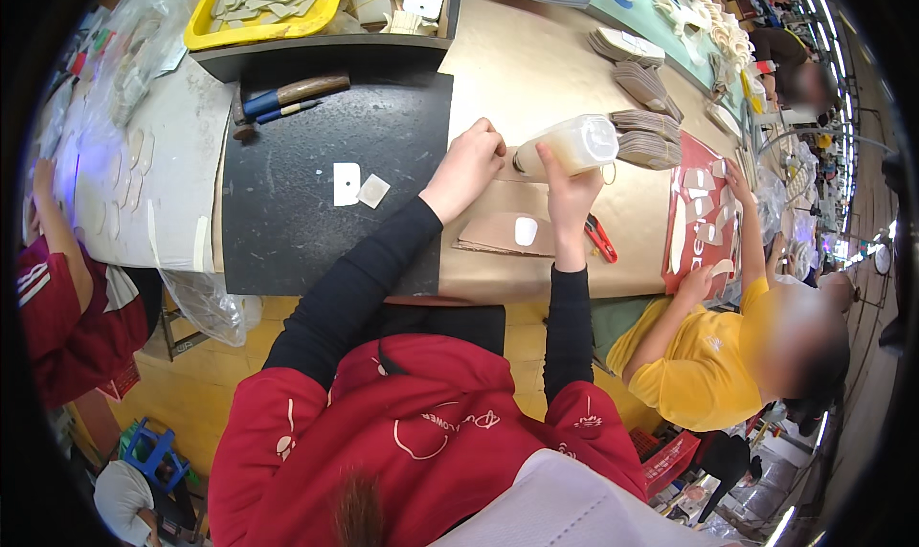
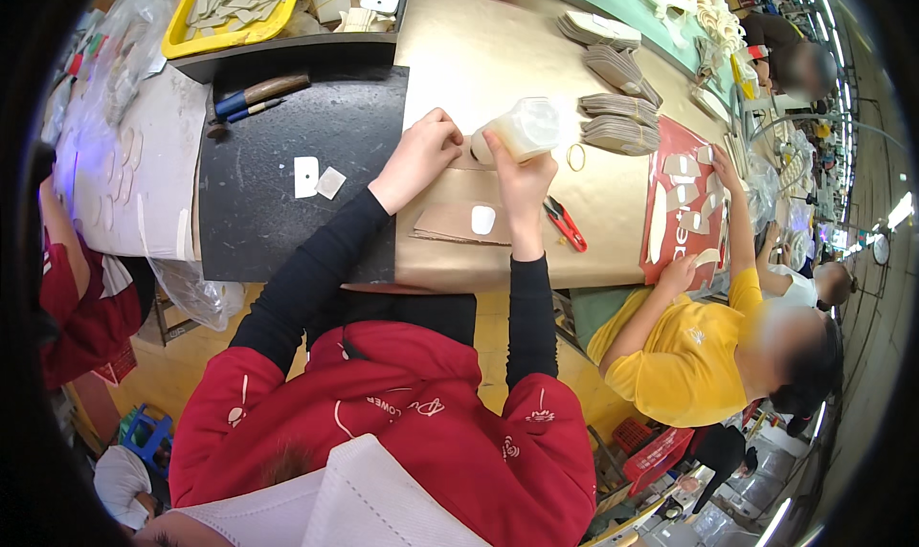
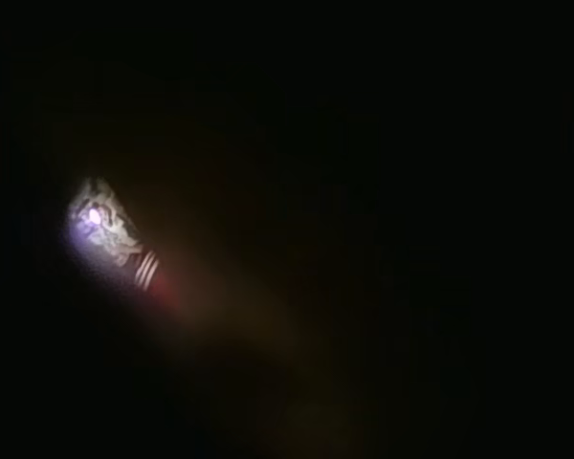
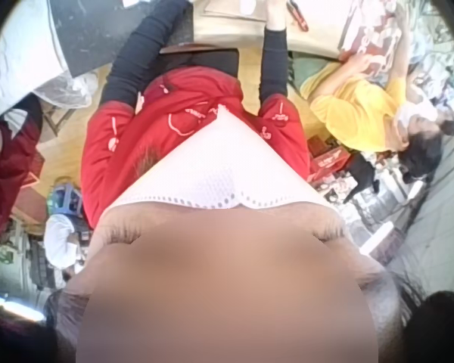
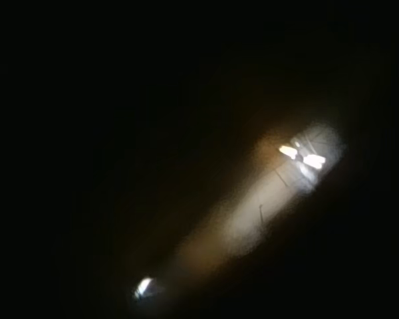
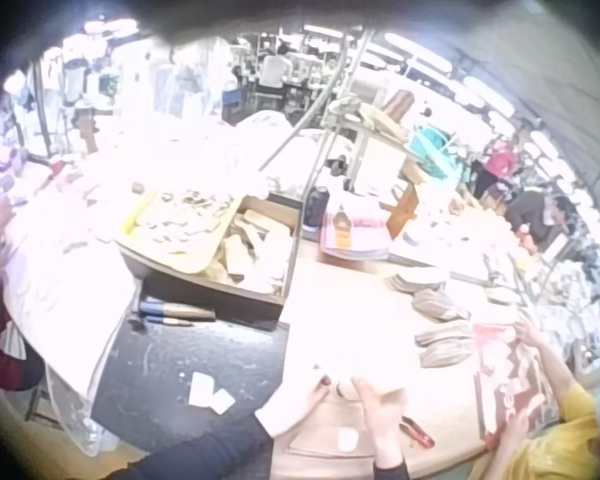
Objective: The person sits on the floor in a workshop and applies glue from a squeeze bottle onto small white fabric pieces laid on a larger fabric sheet. The person then places the glued pieces onto the sheet and smooths them down.
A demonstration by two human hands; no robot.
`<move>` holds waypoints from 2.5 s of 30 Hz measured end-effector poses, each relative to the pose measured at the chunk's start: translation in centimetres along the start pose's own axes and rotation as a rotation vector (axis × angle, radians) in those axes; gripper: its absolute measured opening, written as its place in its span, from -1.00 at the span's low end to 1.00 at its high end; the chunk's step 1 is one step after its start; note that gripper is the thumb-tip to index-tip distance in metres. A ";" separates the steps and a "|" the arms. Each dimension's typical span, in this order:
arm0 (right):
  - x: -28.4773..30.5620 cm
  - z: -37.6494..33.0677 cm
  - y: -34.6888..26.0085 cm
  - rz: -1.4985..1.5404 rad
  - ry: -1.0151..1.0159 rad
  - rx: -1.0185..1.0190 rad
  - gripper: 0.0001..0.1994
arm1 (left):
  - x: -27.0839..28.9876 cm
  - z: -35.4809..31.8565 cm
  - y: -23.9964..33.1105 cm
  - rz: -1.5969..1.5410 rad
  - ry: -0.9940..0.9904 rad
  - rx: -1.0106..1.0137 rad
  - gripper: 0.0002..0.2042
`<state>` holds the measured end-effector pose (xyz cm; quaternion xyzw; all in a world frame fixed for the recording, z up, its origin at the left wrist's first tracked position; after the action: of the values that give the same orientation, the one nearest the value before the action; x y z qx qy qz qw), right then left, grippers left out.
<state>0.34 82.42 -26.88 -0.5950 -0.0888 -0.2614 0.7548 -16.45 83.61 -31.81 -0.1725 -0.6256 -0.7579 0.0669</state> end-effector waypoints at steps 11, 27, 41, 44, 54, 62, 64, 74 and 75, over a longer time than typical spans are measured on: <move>-0.4 0.0 -0.4 -0.011 -0.032 0.008 -0.74 | 0.0 0.0 -0.1 -0.003 0.003 -0.007 -0.91; -0.1 -0.3 -0.4 -0.052 -0.049 0.049 -0.73 | 0.0 0.0 -0.1 0.012 -0.009 -0.001 -0.90; -0.4 -0.4 -0.4 -0.027 -0.054 0.076 -0.73 | 0.0 0.8 -1.2 0.014 -0.096 0.044 -0.83; 0.5 -1.2 -1.1 -0.152 -0.052 0.154 -0.72 | 0.0 0.8 -1.4 0.026 -0.112 0.036 -0.79; 5.0 -0.1 1.5 0.067 0.242 0.076 -0.55 | 0.6 0.8 -1.3 -0.040 -0.111 0.063 -0.69; 16.5 -4.4 6.1 0.796 0.627 -0.204 -0.31 | 0.5 1.1 -0.8 -0.020 -0.035 0.083 -0.75; 18.5 -6.5 6.9 0.832 0.661 -0.231 -0.32 | 0.4 1.2 -0.6 0.033 -0.015 0.089 -0.75; 21.5 -14.0 7.9 0.695 0.758 -0.221 -0.31 | -3.1 6.3 0.0 0.124 0.069 -0.008 -0.80; 21.8 -14.4 7.8 0.691 0.767 -0.227 -0.30 | -3.2 6.4 1.3 0.247 0.130 -0.146 -0.80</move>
<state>20.15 63.73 -27.77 -0.5292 0.4237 -0.2042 0.7062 -11.96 89.14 -30.68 -0.2029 -0.5372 -0.7970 0.1873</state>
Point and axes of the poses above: each hand's wrist, its own z-axis towards the middle knuckle, its own x-axis out of the back of the hand, y = z × x, the point moved 7 cm from there along z, towards the middle knuckle, and after that the axes turned 5 degrees about -z, right-handed, at the moved point
